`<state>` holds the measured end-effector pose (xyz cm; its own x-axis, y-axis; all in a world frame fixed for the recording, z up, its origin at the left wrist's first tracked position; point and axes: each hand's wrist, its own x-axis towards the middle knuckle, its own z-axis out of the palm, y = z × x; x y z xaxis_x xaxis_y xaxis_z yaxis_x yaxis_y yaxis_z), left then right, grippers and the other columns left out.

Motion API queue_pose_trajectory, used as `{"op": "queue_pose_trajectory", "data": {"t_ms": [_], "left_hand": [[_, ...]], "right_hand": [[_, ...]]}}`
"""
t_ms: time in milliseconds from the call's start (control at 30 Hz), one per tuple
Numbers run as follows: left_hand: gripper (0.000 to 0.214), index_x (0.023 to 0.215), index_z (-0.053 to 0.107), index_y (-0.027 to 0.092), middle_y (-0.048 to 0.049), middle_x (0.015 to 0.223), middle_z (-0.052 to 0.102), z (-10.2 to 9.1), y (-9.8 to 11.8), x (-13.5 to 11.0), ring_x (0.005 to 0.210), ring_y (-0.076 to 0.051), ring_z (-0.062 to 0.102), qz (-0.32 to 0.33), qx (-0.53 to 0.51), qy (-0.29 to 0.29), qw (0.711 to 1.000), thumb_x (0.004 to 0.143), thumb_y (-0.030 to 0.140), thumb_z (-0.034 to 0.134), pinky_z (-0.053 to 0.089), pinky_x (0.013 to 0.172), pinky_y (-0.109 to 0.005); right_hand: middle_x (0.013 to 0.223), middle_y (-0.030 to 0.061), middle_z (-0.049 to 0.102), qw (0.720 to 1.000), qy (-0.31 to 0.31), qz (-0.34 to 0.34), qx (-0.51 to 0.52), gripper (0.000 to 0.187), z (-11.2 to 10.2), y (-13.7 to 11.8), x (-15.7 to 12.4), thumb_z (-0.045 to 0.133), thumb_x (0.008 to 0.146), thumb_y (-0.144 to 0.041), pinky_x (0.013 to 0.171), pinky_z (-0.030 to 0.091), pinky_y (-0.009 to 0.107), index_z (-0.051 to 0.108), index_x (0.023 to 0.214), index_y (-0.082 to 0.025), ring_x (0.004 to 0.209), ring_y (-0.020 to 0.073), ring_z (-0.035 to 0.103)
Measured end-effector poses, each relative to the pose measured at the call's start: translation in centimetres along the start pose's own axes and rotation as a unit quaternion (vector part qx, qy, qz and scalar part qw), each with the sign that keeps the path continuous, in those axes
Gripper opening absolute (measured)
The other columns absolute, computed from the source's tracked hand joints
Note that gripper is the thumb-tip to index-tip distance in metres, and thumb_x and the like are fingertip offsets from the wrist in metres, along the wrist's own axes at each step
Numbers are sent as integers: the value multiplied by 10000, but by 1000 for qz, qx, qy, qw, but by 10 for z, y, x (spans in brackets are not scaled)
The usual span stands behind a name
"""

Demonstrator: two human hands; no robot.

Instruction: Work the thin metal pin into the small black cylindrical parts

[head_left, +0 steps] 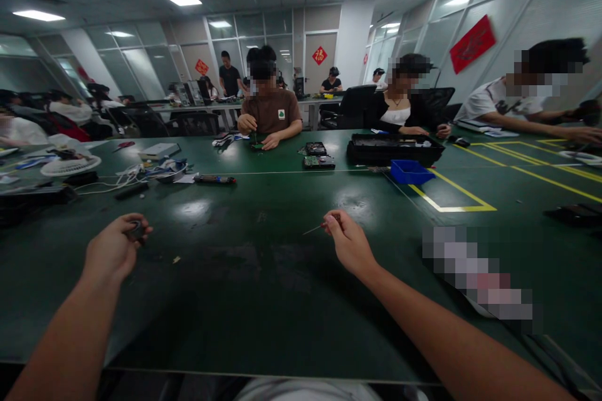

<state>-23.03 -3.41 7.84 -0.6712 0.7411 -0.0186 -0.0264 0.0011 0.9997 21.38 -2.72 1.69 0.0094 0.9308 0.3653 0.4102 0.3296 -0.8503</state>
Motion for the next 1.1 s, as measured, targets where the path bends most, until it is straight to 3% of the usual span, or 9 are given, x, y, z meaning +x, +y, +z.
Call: {"op": "queue_pose_trajectory", "data": {"t_ms": [100, 233, 367, 500, 567, 633, 733, 900, 1100], "left_hand": [[180, 764, 559, 147, -20, 697, 549, 45, 0, -32, 612, -149, 528, -20, -18, -110, 994, 598, 97, 510, 414, 518, -226], [186, 722, 599, 155, -28, 686, 564, 100, -9, -70, 653, -175, 535, 19, 1, -240, 971, 552, 146, 522, 425, 563, -256], [163, 756, 617, 163, -40, 724, 575, 147, -17, -99, 674, -186, 548, 36, 18, -363, 931, 645, 212, 507, 422, 624, -295], [212, 921, 602, 184, -43, 837, 597, 185, -27, -123, 771, -202, 577, 83, 98, -433, 892, 727, 245, 544, 426, 720, -329], [373, 1064, 566, 201, -51, 931, 612, 199, -37, -133, 833, -215, 584, 126, 172, -451, 867, 693, 181, 610, 428, 752, -339], [491, 1169, 524, 204, -85, 1031, 618, 208, -49, -141, 906, -235, 594, 171, 227, -458, 842, 695, 102, 604, 437, 798, -361], [390, 1167, 554, 192, -140, 1122, 617, 213, -64, -148, 1025, -273, 590, 236, 265, -463, 813, 791, 88, 547, 440, 871, -409], [282, 1045, 665, 216, -94, 1129, 662, 202, -72, -150, 1084, -268, 589, 311, 253, -510, 761, 818, 78, 569, 432, 958, -428], [341, 1140, 659, 215, -69, 1177, 676, 197, -75, -139, 1119, -246, 601, 296, 232, -474, 796, 815, 113, 650, 435, 1011, -402]], "right_hand": [[825, 32, 678, 1000, 1, -2, -2, 274, -1, 0, 0, 430, 979, -448, 704, 462, 331, 595, 928, -236, 778, 216, 640], [818, 30, 679, 1000, 3, -3, -5, 269, -2, -1, 0, 429, 980, -439, 701, 462, 329, 595, 921, -235, 778, 215, 642], [835, 35, 684, 1000, 2, -2, 0, 278, -2, -1, 0, 425, 977, -447, 710, 465, 334, 599, 931, -236, 794, 221, 645], [884, 42, 687, 1000, -1, -6, 18, 267, -3, -2, -1, 448, 966, -450, 735, 475, 339, 605, 966, -235, 823, 222, 647], [917, 45, 691, 1000, -3, -10, 27, 244, -3, -4, -1, 471, 956, -434, 761, 480, 346, 603, 1004, -234, 847, 223, 651], [940, 45, 700, 999, -7, -8, 32, 233, -4, -7, -1, 472, 954, -412, 778, 482, 350, 602, 1032, -235, 866, 223, 658], [839, 28, 695, 1000, -12, -4, 8, 242, -5, -11, -2, 477, 953, -419, 714, 470, 334, 629, 960, -232, 775, 211, 648], [684, 8, 634, 1000, -13, -8, -1, 281, -7, -14, -3, 553, 916, -456, 603, 418, 308, 626, 783, -220, 635, 180, 577], [674, 1, 626, 983, 43, 21, 177, 231, -6, -10, 0, 576, 898, -414, 607, 449, 297, 638, 818, -207, 613, 156, 564]]}}
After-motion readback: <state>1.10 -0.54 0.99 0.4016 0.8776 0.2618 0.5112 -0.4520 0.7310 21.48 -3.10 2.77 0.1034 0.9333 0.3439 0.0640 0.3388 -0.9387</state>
